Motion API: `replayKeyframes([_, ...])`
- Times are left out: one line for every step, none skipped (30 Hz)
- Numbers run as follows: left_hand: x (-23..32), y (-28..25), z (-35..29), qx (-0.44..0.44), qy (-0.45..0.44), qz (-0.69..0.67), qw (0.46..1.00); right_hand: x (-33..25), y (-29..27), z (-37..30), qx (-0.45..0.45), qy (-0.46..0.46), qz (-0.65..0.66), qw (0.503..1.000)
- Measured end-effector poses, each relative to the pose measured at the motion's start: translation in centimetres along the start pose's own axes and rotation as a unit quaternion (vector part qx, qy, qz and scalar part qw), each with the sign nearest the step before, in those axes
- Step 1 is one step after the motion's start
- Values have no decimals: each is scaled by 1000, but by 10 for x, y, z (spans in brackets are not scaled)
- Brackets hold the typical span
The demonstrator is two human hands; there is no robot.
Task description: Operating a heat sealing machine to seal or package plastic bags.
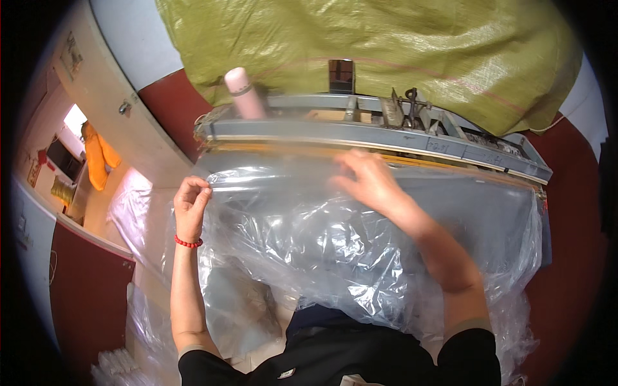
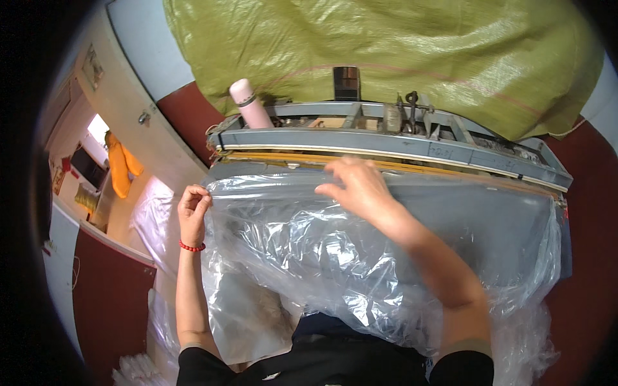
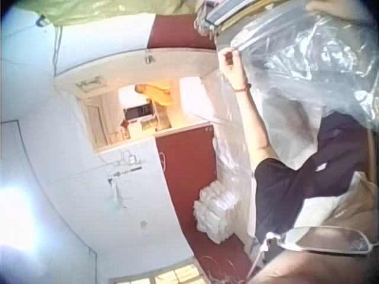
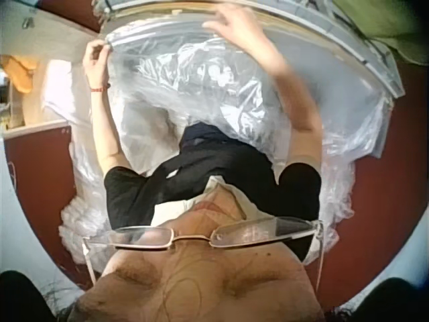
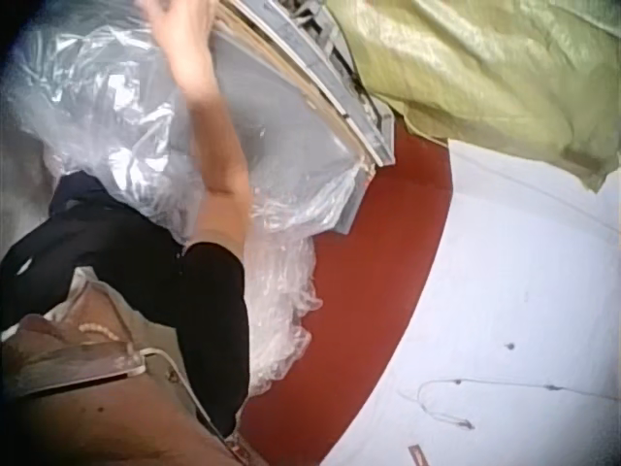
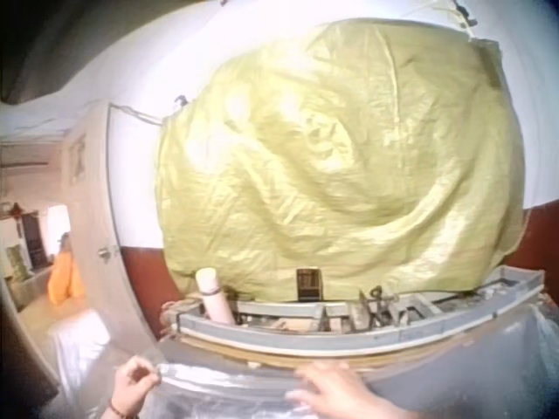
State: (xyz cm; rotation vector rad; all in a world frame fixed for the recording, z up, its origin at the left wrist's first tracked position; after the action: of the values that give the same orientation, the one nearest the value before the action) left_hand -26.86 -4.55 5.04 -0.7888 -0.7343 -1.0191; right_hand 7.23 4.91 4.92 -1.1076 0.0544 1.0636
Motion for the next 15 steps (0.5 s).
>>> replayKeyframes([7, -6, -5, 6, 11, 18, 1000, 0, 14, -1, -79, 69, 130, 986])
replayKeyframes([12, -11, -10, 9, 10, 19, 1000, 6, 29, -3, -155, 140, 254, 945])
replayKeyframes([17, -15, -16, -37, -24, 19, 999, 11, 32, -7, -159, 138, 255, 944])
replayKeyframes([21, -18, -22, -84, -57, 16, 995, 24, 27, -15, -121, 157, 278, 940])
replayKeyframes([24, -17, -30, -160, -112, 52, 979, 43, 20, -25, -82, 176, 299, 934])
replayKeyframes([24, -13, -40, -229, -148, 63, 960, 80, 13, -41, -4, 167, 290, 942])
replayKeyframes([22, -9, -55, -293, -187, 78, 934, 105, -5, -57, 43, 241, 231, 942])
replayKeyframes([18, -1, -72, -344, -215, 73, 911, 126, -27, -78, 81, 306, 189, 930])
replayKeyframes([12, 11, -89, -397, -240, 28, 885, 150, -54, -105, 157, 294, 99, 938])
replayKeyframes([11, 25, -105, -457, -271, 16, 847, 180, -86, -138, 207, 311, -3, 928])
replayKeyframes([6, 37, -123, -498, -263, 15, 826, 208, -119, -174, 264, 340, -43, 902])
replayKeyframes([-3, 50, -142, -509, -214, 9, 833, 235, -156, -214, 320, 362, -72, 873])
replayKeyframes([-9, 61, -160, -517, -170, 5, 839, 242, -187, -249, 340, 352, -155, 858])
replayKeyframes([-12, 75, -173, -520, -171, -1, 837, 246, -220, -286, 333, 417, -184, 826])
replayKeyframes([-13, 88, -182, -483, -209, -43, 849, 260, -254, -334, 366, 421, -202, 805])
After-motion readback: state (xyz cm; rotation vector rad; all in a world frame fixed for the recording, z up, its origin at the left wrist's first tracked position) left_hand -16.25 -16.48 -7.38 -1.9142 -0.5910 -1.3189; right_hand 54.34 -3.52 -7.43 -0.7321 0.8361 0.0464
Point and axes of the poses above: each hand's wrist, its own z-axis towards the middle knuckle, its own y-axis out of the palm, x = y × z, the point moved 1 cm from there along z, towards the middle knuckle, and after that the axes turned 2 degrees about y, right-handed, at the moved point
